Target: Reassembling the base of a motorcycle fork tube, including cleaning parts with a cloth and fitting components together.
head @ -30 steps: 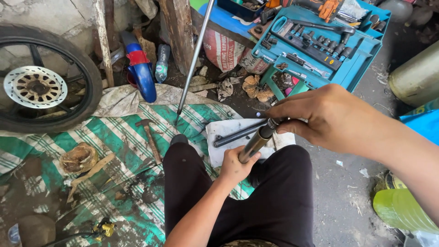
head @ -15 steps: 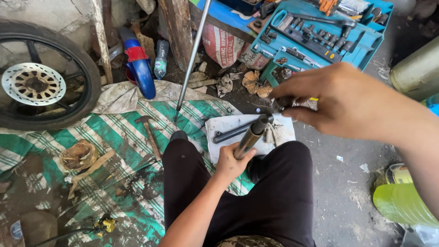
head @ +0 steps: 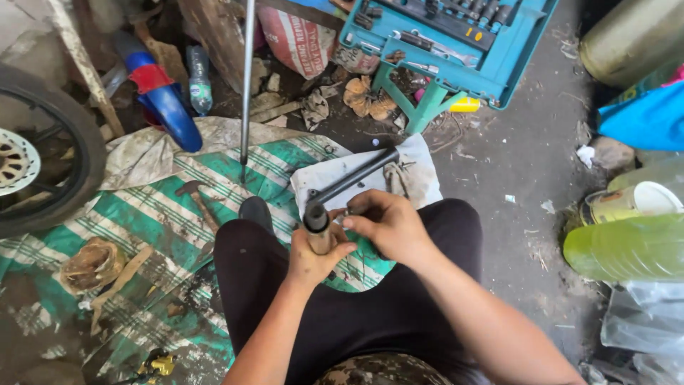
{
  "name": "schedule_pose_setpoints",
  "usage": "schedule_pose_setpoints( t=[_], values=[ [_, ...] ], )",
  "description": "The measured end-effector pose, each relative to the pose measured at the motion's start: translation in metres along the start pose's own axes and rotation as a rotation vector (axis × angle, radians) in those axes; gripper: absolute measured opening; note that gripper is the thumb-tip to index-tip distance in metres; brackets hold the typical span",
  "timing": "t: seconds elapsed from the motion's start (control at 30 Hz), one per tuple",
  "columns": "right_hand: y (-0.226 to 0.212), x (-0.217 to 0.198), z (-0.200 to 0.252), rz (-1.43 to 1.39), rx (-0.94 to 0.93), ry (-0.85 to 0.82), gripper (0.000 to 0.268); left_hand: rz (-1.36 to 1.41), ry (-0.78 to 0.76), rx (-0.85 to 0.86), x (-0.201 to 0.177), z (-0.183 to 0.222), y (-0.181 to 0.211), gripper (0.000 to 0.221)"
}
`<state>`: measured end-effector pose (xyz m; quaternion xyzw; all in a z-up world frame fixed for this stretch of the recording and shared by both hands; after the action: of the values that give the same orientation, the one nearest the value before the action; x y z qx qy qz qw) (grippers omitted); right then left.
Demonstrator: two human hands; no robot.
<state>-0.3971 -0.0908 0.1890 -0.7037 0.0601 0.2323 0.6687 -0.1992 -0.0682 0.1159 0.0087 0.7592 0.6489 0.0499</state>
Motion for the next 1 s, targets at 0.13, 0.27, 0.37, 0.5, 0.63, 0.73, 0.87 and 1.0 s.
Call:
schedule_pose_setpoints(
  t=[0.13,0.27,0.37,0.5,0.63,0.73,0.87,1.0],
  values=[
    [0.029,0.022,-0.004,-0.165,0.139,0.109,0.035,-0.118,0.092,-0.091,-0.003,-0.001,-0.011,0.063],
    [0.041,0.022,-0.011,-0.172,0.174,0.126,0.035,-0.150,0.153,-0.151,0.002,-0.010,0.013,0.052],
    [0.045,0.025,-0.012,-0.219,0.182,0.138,0.035,-0.146,0.167,-0.174,0.004,-0.013,0.008,0.048],
    [0.055,0.011,-0.027,-0.388,0.147,0.095,0.033,-0.144,0.185,-0.212,0.004,-0.018,-0.003,0.040],
    [0.084,-0.046,-0.086,-0.112,0.108,0.128,0.033,-0.156,0.213,-0.180,-0.010,-0.017,-0.016,0.036],
    [0.123,-0.109,-0.154,0.268,-0.022,0.253,0.027,-0.148,0.208,-0.183,-0.017,-0.015,-0.009,0.034],
    [0.157,-0.175,-0.238,0.715,-0.353,0.396,0.026,-0.126,0.187,-0.287,-0.028,-0.004,-0.032,0.040],
    [0.182,-0.206,-0.312,0.914,-0.272,0.464,0.036,-0.111,0.199,-0.315,-0.039,0.007,-0.051,0.041]
  ],
)
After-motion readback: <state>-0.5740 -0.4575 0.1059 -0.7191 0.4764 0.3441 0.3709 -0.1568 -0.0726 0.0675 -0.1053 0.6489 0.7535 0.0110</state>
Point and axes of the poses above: each hand's wrist, its own z-axis away from the middle knuckle, its own x-axis out of the palm, y = z × x, the point moved 4 cm from there along -z, towards the middle knuckle, and after that the axes turned 7 degrees about -x, right-handed, at the moved point
